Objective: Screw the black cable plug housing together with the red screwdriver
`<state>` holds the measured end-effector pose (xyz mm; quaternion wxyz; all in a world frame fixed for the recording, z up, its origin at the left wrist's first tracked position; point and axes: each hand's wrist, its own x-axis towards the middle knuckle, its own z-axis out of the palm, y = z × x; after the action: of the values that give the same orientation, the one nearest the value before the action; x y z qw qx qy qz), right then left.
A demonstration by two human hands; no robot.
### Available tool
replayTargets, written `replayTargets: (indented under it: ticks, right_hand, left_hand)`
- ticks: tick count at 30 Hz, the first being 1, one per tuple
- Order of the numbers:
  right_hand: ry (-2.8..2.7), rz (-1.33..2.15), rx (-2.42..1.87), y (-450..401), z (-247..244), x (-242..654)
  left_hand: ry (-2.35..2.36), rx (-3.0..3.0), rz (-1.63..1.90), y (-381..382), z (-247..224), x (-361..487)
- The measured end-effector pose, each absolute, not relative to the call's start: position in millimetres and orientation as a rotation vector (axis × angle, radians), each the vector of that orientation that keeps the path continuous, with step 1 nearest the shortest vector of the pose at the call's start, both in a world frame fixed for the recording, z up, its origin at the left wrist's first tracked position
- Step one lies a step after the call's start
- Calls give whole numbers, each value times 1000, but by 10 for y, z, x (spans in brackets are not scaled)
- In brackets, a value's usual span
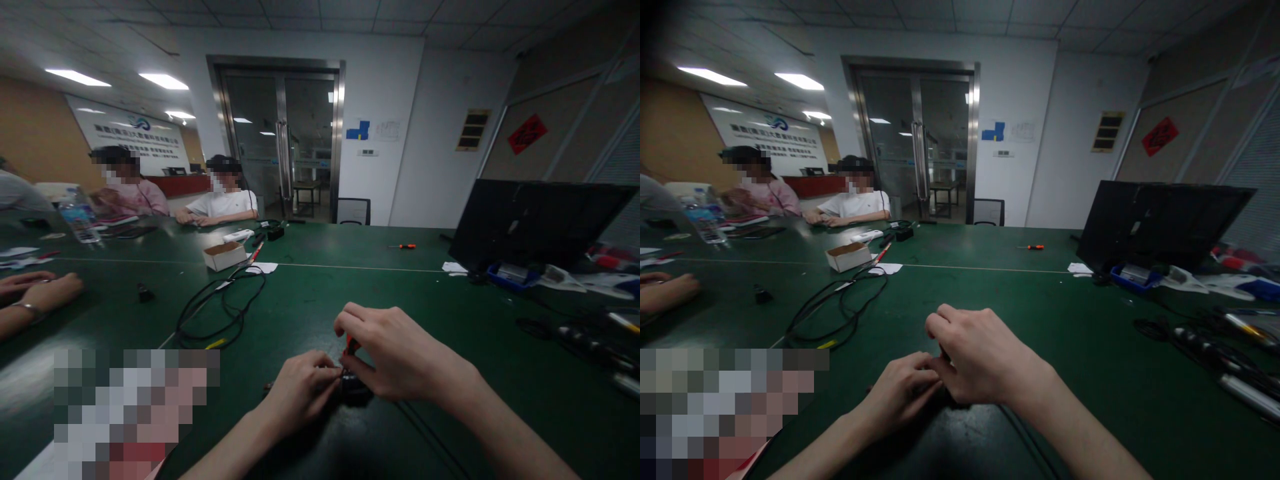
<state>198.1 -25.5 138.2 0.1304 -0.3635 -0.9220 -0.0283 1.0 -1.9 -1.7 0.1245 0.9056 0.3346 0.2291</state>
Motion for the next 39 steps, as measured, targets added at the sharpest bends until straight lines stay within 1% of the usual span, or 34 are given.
replayTargets:
  ticks: [3, 6, 12, 20, 29, 39]
  right_hand:
    - [-2706, -3, -1024, -267, 1403, 1979]
    - [-2727, -13, -1040, -266, 1406, 1970]
    - [-2723, -71, -1058, -258, 1401, 1961]
    - [-2675, -251, -1114, -210, 1361, 1958]
    - [-2716, 18, -987, -276, 1391, 1973]
    - [-2687, -113, -1084, -243, 1377, 1969]
  left_hand:
    - [995, 2634, 663, -22, -10, 16]
    - [1004, 2638, 656, -25, -8, 16]
    - [1003, 2630, 662, -24, -15, 12]
    - [1000, 2658, 668, -14, -35, 7]
    - [984, 2626, 671, -19, -17, 11]
    - [989, 2640, 702, -25, -22, 17]
